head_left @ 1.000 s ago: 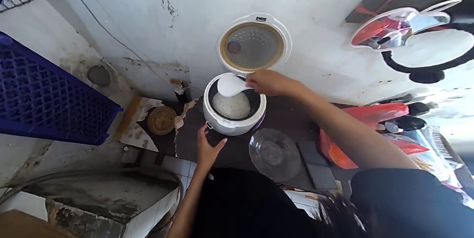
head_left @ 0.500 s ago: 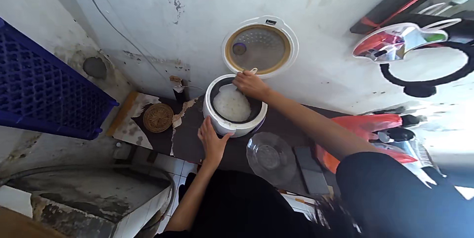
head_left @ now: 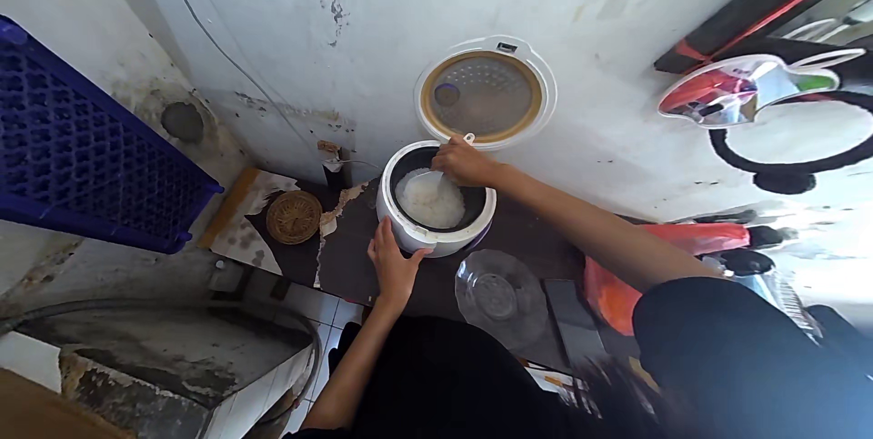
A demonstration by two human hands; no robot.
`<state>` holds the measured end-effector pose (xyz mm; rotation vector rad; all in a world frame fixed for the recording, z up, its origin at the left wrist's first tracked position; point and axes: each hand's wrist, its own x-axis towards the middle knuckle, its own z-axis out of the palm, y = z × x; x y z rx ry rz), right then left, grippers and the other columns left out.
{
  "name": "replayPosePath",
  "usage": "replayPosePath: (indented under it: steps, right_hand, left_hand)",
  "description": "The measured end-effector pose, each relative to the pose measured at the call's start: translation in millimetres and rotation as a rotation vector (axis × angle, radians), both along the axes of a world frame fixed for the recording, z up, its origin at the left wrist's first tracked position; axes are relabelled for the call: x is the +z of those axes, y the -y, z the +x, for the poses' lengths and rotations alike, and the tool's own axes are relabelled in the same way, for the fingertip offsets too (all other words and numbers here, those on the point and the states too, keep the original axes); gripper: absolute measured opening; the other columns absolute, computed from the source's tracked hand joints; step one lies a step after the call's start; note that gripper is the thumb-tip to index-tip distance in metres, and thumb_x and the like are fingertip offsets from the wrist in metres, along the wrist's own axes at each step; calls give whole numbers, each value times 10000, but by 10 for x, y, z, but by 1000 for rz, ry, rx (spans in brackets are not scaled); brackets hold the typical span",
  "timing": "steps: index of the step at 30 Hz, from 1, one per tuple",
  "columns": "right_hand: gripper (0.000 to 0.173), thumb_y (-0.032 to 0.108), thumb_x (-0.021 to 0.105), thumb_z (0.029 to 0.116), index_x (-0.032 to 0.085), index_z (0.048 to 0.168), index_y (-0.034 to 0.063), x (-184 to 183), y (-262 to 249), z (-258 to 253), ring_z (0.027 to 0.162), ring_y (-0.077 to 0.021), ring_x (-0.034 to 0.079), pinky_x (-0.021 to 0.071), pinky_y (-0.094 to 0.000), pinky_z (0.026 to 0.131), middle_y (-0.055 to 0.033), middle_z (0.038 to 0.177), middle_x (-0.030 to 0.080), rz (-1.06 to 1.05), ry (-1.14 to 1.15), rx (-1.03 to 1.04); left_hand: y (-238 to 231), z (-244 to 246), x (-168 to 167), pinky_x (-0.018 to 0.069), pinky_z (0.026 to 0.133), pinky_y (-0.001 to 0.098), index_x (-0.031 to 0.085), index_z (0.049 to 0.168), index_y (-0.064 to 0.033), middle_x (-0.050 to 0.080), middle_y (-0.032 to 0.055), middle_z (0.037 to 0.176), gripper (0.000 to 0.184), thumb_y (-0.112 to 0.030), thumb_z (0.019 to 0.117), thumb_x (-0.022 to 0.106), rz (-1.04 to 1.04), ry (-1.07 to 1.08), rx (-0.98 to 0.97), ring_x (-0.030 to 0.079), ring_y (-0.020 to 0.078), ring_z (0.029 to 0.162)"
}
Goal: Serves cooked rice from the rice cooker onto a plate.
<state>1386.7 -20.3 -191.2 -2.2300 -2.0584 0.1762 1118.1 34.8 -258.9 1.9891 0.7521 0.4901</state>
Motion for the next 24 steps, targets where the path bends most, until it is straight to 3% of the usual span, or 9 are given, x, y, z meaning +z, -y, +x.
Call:
replayPosePath:
  steps: [5,8,14,20,24]
  right_hand:
    - [165,-47,651,912,788,978,17,-139,-27,-144,927,-378,678,416,-571,990,-173,898,743,-44,-106,-81]
    - [186,-40,630,940,775,1052,-8,-94,-56,-266,996,-385,662,367,-567,1046,-192,983,745,-180,-200,-137]
    - [132,-21,674,921,777,1002,-21,-273,66,-167,964,-388,691,414,-618,993,-191,941,754,-187,-302,-155]
    - [180,-33,618,982,717,1122,-87,339,97,-245,1123,-427,654,439,-589,1051,-268,1124,708,-384,-427,-346]
    - [189,-22,613,989,716,1138,-79,532,283,-255,1155,-439,635,395,-604,1082,-273,1148,701,-288,-429,-442]
  left_hand:
    - [11,-5,-3,322,1135,621,428,1458,154,464,315,1510,961,-253,735,911,7,25,1,507,446,1358]
    - [11,-4,-11,330,1120,635,442,1443,164,481,321,1492,948,-244,727,912,28,46,5,525,453,1337]
    - [-1,-13,32,262,1169,627,427,1473,132,453,290,1533,950,-254,748,906,1,-33,-7,467,431,1402]
    - [0,-24,40,260,1157,638,423,1473,136,469,298,1515,958,-282,754,899,46,-38,-8,467,450,1391]
    - [13,-19,56,249,1164,638,416,1483,128,464,297,1519,963,-300,764,892,60,-59,-16,454,455,1400]
